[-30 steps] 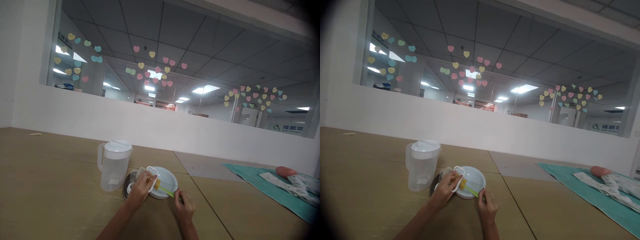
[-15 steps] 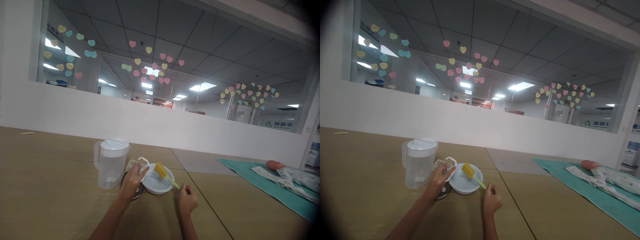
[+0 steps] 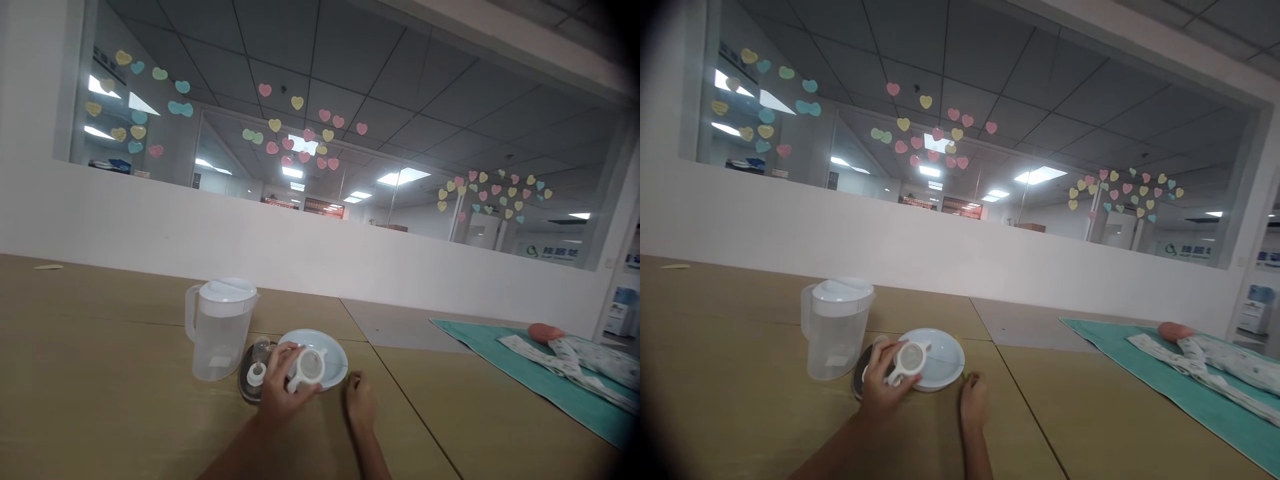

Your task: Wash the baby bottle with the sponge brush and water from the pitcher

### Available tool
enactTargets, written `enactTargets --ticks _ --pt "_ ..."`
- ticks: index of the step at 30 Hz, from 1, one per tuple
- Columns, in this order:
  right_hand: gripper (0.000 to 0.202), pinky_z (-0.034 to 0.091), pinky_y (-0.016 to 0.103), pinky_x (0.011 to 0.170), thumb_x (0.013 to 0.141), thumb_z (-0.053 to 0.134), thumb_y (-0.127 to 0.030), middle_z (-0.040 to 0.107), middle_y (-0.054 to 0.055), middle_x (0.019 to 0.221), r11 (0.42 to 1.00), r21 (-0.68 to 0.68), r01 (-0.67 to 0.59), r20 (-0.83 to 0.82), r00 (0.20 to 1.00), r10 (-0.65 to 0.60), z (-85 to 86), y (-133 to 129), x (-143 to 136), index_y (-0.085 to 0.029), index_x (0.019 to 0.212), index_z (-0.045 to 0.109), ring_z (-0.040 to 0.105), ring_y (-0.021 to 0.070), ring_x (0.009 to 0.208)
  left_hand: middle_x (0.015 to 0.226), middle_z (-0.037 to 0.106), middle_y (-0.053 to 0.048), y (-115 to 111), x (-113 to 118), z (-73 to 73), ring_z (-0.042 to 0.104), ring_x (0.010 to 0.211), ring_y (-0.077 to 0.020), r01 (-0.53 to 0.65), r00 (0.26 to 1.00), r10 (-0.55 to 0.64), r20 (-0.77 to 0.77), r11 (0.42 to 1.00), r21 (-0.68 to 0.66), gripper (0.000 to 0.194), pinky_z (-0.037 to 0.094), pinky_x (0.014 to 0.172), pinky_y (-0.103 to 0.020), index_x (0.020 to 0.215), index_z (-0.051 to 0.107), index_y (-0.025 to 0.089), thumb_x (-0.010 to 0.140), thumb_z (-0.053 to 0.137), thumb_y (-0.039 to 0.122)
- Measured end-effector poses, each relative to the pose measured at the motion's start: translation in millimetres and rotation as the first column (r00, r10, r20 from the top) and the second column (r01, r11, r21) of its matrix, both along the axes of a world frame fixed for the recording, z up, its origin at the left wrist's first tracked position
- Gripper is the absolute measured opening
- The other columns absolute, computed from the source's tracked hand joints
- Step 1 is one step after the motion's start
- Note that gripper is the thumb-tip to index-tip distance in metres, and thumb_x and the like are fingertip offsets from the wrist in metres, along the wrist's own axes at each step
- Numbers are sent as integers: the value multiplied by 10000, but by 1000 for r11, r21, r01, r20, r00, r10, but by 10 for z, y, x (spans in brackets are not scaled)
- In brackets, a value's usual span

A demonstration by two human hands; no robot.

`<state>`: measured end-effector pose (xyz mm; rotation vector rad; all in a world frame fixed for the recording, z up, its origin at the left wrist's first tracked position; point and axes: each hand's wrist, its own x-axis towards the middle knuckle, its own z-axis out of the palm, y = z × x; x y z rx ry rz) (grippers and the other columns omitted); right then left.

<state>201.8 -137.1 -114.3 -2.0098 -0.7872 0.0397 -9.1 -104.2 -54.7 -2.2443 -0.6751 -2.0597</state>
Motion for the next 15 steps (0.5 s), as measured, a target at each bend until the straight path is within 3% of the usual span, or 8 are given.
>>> enactTargets --ticks 3,7,10,15 --pt "253 370 262 580 841 387 -272 687 54 804 992 11 -124 44 991 123 8 -3 -60 -220 900 628 634 196 697 1128 599 -139 -150 112 -113 603 1027 -269 171 977 -164 -137 985 37 568 515 867 -371 1169 568 182 723 692 511" --pt "237 358 264 557 813 400 -343 674 42 748 958 129 -257 111 963 244 16 -54 -69 -214 830 598 614 199 655 997 670 -134 -272 219 -231 638 890 -257 299 921 -269 -281 952 69 643 515 801 -385 1194 542 165 722 662 584" --pt "251 351 263 539 793 410 -380 669 44 714 935 158 -316 119 947 300 -8 -67 -43 -203 809 588 605 200 621 931 691 -110 -281 242 -260 644 816 -245 302 906 -261 -332 950 80 623 485 801 -405 1174 546 169 721 659 582" --pt "366 368 267 586 735 486 -325 690 76 817 920 3 -391 147 910 387 -56 -49 -33 -149 1041 581 631 224 713 879 694 -85 -187 215 -273 637 840 -254 183 914 -163 -371 983 17 665 388 927 -480 1223 517 170 726 618 599"
